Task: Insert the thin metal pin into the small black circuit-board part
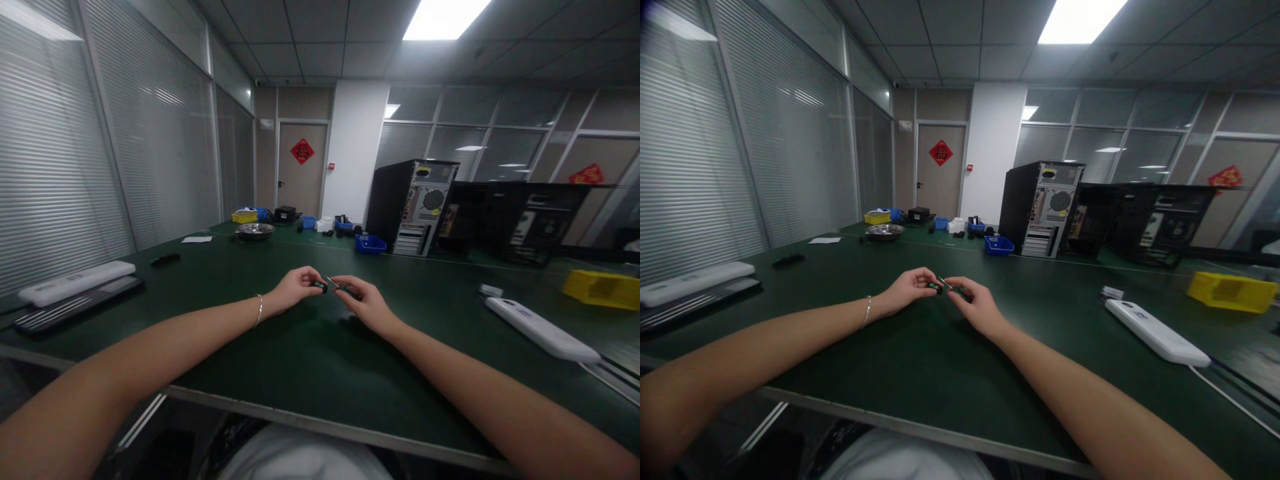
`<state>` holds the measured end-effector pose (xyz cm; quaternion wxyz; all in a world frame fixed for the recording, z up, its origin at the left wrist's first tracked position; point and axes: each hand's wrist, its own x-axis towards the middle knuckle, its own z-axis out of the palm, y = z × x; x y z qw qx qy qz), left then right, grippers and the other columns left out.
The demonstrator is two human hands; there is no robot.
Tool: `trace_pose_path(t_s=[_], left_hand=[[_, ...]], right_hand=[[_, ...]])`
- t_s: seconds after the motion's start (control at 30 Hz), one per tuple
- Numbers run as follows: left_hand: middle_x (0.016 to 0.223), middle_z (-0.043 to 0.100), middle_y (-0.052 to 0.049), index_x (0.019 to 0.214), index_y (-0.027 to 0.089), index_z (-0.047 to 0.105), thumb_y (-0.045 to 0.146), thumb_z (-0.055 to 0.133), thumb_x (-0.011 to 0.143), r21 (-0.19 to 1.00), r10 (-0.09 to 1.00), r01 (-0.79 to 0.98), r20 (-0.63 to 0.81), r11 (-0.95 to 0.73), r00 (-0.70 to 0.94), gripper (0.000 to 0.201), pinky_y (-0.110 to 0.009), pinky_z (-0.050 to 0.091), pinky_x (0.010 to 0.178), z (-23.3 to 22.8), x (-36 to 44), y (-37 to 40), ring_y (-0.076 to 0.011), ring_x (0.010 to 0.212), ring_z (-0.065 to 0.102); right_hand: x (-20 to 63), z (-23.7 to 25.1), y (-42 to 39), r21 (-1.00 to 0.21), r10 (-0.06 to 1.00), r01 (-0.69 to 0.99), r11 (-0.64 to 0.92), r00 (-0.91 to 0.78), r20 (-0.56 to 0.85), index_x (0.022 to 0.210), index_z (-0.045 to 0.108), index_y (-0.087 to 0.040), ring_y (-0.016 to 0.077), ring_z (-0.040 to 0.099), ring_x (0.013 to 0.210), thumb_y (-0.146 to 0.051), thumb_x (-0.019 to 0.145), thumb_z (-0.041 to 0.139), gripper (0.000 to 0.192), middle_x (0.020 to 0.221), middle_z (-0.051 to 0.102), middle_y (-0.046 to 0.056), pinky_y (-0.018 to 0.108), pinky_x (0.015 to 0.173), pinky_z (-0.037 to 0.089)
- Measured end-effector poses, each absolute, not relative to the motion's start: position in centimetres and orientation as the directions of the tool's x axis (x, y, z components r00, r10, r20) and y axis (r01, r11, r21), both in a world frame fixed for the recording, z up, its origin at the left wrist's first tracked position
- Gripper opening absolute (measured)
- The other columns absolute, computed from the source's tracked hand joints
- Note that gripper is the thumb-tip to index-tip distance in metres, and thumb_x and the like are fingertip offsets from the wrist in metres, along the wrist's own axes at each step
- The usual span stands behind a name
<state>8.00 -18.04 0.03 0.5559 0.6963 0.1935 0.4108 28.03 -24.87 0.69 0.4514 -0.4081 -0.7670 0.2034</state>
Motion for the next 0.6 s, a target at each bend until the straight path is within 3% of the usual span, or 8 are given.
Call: trace_pose_path(t_s=[0.17, 0.43, 0.6], left_hand=[[0.1, 0.066, -0.011, 0.101, 0.012, 0.063, 0.02, 0.071, 0.07, 0.941, 0.743, -0.102, 0.318, -0.322, 0.59, 0.033, -0.039, 0.05, 0.081, 0.39, 7.9, -18.23, -0.0216, 0.09, 0.063], [0.099, 0.069, -0.009, 0.097, 0.013, 0.068, 0.019, 0.072, 0.069, 0.901, 0.729, -0.016, 0.362, -0.435, 0.58, 0.03, -0.036, 0.048, 0.085, 0.69, 7.67, -18.43, -0.0202, 0.091, 0.063], [0.096, 0.07, -0.008, 0.097, 0.013, 0.069, 0.023, 0.07, 0.071, 0.908, 0.724, -0.021, 0.347, -0.418, 0.597, 0.028, -0.035, 0.051, 0.081, 0.89, 7.5, -18.6, -0.0186, 0.083, 0.065]], right_hand=[[28.46, 0.69, -24.58, -0.615, 0.804, 0.523, 0.59, -0.308, 0.509, 0.11, 0.065, -0.023, 0.0224, 0.06, 0.096, -0.026, 0.083, 0.057, 0.028, 0.107, 0.067, 0.005, 0.035, 0.081, 0.046], [28.63, 0.97, -24.95, -0.484, 0.786, 0.64, 0.597, -0.345, 0.513, 0.111, 0.066, -0.024, 0.0202, 0.061, 0.086, -0.022, 0.083, 0.056, 0.029, 0.097, 0.069, 0.005, 0.032, 0.075, 0.046], [28.54, 1.1, -25.1, -0.453, 0.76, 0.634, 0.627, -0.371, 0.533, 0.114, 0.064, -0.024, 0.0188, 0.061, 0.083, -0.02, 0.084, 0.055, 0.031, 0.095, 0.068, 0.005, 0.03, 0.071, 0.045]])
